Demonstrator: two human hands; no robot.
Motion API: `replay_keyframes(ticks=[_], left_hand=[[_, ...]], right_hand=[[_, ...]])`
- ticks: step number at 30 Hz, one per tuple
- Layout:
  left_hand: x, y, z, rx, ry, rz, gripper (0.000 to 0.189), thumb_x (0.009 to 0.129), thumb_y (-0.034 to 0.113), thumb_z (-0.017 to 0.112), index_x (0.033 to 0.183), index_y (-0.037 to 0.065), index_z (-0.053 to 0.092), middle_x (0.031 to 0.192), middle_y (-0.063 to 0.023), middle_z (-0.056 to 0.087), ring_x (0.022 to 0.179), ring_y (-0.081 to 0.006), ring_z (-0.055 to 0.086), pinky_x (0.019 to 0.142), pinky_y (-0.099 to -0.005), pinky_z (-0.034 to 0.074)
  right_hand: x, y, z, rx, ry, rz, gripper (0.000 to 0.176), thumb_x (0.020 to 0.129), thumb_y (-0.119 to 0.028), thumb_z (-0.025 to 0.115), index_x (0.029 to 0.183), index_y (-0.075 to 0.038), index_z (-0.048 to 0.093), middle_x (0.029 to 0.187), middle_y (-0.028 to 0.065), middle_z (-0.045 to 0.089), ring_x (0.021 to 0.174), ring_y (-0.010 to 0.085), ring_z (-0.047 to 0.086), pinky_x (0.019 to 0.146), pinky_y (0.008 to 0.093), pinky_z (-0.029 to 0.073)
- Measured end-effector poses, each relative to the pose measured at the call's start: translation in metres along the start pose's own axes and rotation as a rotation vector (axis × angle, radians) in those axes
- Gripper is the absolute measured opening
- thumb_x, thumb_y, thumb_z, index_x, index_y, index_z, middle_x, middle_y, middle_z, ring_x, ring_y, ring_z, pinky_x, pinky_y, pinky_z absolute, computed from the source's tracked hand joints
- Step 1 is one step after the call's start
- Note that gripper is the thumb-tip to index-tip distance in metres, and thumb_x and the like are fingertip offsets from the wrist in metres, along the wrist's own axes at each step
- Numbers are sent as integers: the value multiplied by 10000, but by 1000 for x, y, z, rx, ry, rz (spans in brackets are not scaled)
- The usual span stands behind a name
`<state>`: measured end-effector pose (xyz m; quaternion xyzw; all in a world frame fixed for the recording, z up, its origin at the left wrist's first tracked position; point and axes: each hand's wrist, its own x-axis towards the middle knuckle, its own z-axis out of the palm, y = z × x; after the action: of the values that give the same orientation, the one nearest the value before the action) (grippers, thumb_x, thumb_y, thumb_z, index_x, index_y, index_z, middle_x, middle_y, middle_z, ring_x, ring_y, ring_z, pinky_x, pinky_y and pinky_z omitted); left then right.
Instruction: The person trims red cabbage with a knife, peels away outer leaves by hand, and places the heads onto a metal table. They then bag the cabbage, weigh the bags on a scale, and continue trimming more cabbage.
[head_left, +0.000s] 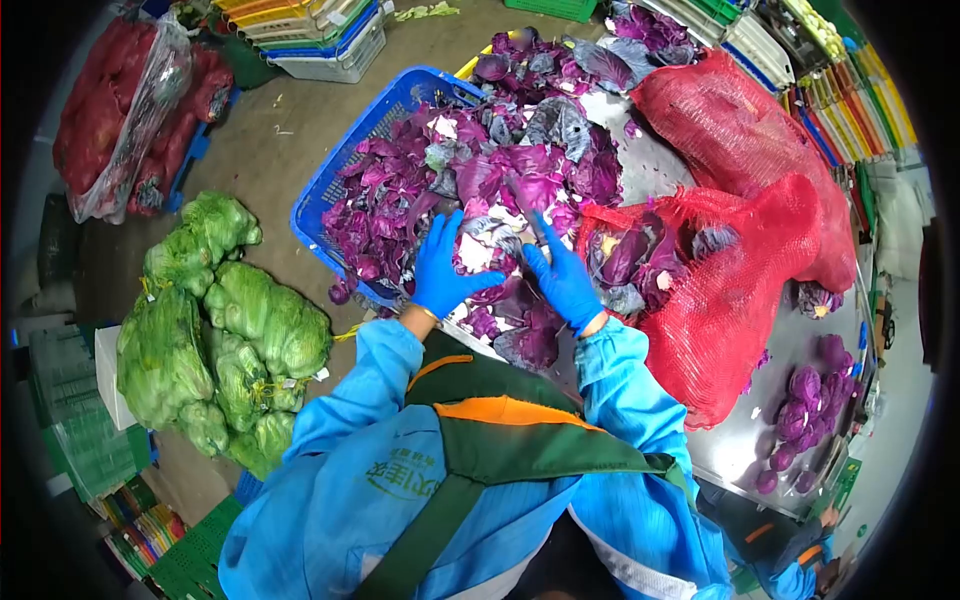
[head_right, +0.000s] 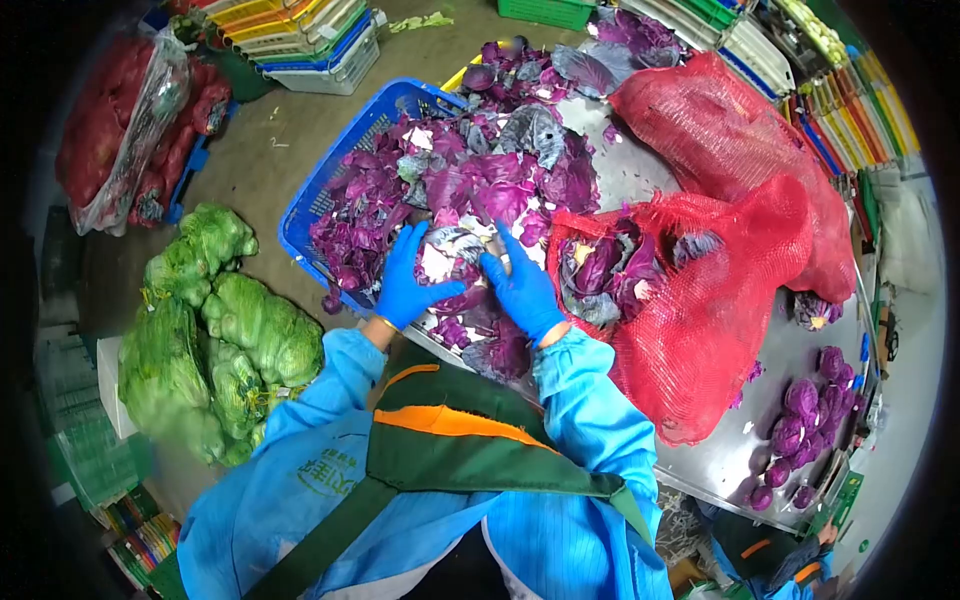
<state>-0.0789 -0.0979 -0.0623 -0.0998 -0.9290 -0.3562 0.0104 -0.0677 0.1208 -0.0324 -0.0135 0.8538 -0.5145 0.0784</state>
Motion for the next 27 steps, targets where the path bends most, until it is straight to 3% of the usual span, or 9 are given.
replay_keyframes(ticks=[4, 10, 12, 14, 18, 20, 22, 24, 27], left_hand=[[-16, -8, 19, -493, 65, -177, 1150, 573, 371, 906, 1432, -31, 255, 1376, -240, 414, 1272, -315, 440, 1060, -415, 366], [-4, 0, 29, -352, 121, -123, 1204, 495, 476, 906, 1396, -37, 294, 1255, -254, 465, 1168, -381, 474, 995, -454, 391], [-1, 2, 23, -349, 39, -197, 1155, 538, 355, 926, 1405, -44, 275, 1288, -198, 468, 1197, -293, 478, 1029, -406, 394], [-4, -6, 19, -403, 12, -71, 1164, 512, 368, 934, 1406, -25, 300, 1323, -186, 446, 1231, -296, 454, 1048, -404, 380], [15, -23, 1, -609, -193, 25, 1117, 552, 359, 913, 1425, 18, 306, 1378, -203, 409, 1280, -328, 415, 1077, -417, 342], [8, -13, -9, -610, -184, -73, 1106, 607, 315, 898, 1449, 4, 252, 1395, -202, 394, 1290, -303, 403, 1083, -400, 337], [-5, -7, 4, -966, -121, -457, 1136, 620, 324, 896, 1457, -15, 207, 1406, -206, 378, 1297, -283, 393, 1080, -391, 341], [-12, -4, 20, -835, -89, -423, 1157, 626, 331, 895, 1459, -28, 176, 1389, -203, 389, 1277, -272, 407, 1071, -385, 354], [2, 1, 20, -713, -87, -305, 1138, 597, 268, 910, 1459, 3, 216, 1360, -183, 417, 1242, -267, 443, 1051, -376, 383]], right_hand=[[5, -8, 13, -203, -91, -245, 620, 930, -322, 556, 1474, -212, 281, 1347, 193, 498, 962, 412, 625, 763, 446, 516], [26, -27, 9, -433, -182, 89, 491, 946, -362, 505, 1398, -185, 429, 1202, 203, 591, 846, 410, 642, 713, 474, 512], [36, 3, 18, -103, 219, -62, 395, 959, -348, 492, 1263, -108, 569, 1015, 245, 644, 935, 399, 628, 771, 416, 494], [56, 94, 22, 4, 146, 260, 384, 962, -326, 508, 1179, -25, 606, 990, 215, 677, 894, 343, 653, 776, 379, 489], [13, 112, 27, 239, 244, 276, 393, 962, -323, 530, 1099, 33, 625, 949, 148, 697, 807, 252, 643, 738, 370, 489], [-9, 87, 9, 438, 202, 489, 407, 956, -326, 557, 1124, 41, 614, 927, 79, 691, 764, 186, 599, 694, 366, 489], [-31, 58, 4, 336, 149, 600, 371, 962, -303, 541, 1172, -6, 614, 923, 125, 702, 738, 249, 640, 655, 395, 494], [-42, 48, -2, -312, 279, 162, 365, 963, -278, 525, 1256, -66, 572, 1009, 202, 675, 747, 350, 659, 637, 427, 502], [-25, -15, -22, -291, 266, -94, 479, 956, -275, 517, 1402, -139, 409, 1206, 248, 571, 762, 403, 649, 626, 455, 505]])
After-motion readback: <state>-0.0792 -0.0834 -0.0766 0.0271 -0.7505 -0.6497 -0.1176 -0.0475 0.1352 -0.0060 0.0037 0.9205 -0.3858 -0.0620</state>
